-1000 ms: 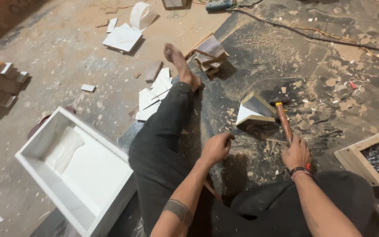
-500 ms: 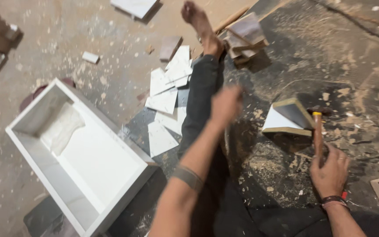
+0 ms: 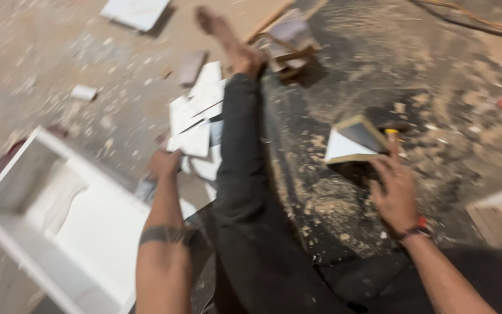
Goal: The person sits cross-legged on the workshop floor assembling small triangular wooden pieces. They hold a white panel against a wooden block, position nails, and drive the nails in with a hammer, working on one piece at a time and setting finished pieces aside.
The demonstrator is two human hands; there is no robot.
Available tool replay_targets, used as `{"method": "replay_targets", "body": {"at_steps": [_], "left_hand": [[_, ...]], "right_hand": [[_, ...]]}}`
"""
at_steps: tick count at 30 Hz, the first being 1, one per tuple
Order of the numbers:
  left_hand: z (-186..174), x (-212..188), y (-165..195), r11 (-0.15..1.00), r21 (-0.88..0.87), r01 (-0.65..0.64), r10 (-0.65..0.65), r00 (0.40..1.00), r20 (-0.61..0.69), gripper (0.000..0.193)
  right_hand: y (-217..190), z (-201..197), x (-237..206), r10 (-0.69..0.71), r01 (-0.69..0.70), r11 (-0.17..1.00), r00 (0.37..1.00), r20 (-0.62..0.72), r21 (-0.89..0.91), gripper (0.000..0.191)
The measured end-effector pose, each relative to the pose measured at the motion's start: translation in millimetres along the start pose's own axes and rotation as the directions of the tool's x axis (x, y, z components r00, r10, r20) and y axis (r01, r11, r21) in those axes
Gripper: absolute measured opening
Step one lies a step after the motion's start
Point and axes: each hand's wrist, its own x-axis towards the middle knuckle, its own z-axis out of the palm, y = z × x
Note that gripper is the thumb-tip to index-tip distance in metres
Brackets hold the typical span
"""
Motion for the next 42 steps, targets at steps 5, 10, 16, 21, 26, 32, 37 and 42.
{"method": "replay_targets", "body": {"at_steps": [5, 10, 16, 21, 26, 32, 37, 42], "left_hand": [[17.6, -0.2, 24.8, 0.918, -0.385, 0.093, -0.107, 0.994, -0.015, 0.068], [44.6, -12.1, 55.5, 0.751, -0.622, 0.224, -0.223, 0.971, 0.08, 0.083], [-6.7, -36.8, 94.8, 0.612, -0.481, -0.628, 0.318, 0.752, -0.578, 0.051], [-65.7, -99.0, 211.4, 0.343, -0.577, -0.741, 0.787, 0.563, -0.254, 0.039], [-22.2, -236.1, 331.7, 0.164, -0.334, -0.928, 0.937, 0.04, 0.348, 0.056], [74.3, -329.6, 421.3, 0.028, -0.274, -0.961, 0.811, -0.138, 0.568, 0.037], [104.3, -334.8, 432.4, -0.007, -0.199, -0.98, 0.981, -0.045, 0.189, 0.044], [130.2, -328.1, 374.6, 0.225, -0.238, -0.945, 0.973, 0.204, 0.11, 0.043]], "right_hand": [[-9.0, -3.1, 0.9, 0.055, -0.048, 0.992, 0.997, -0.057, 0.12, 0.057], [-3.5, -6.8, -1.4, 0.057, -0.046, 0.989, 0.996, -0.071, 0.141, 0.057], [8.0, -8.8, 5.0, 0.11, -0.093, 0.963, 0.993, -0.053, 0.253, 0.054], [8.0, -20.4, 20.1, 0.174, -0.08, 0.883, 0.971, -0.165, 0.463, 0.048], [17.9, -43.8, 30.8, 0.184, -0.059, 0.705, 0.978, -0.102, 0.707, 0.058], [67.1, -31.7, 33.3, 0.524, -0.302, 0.265, 0.842, 0.126, 0.916, 0.032], [113.6, -2.5, 38.4, 0.606, -0.444, 0.182, 0.753, 0.256, 0.877, 0.023], [120.0, 26.0, 38.6, 0.586, -0.318, 0.293, 0.805, 0.094, 0.901, 0.021]]}}
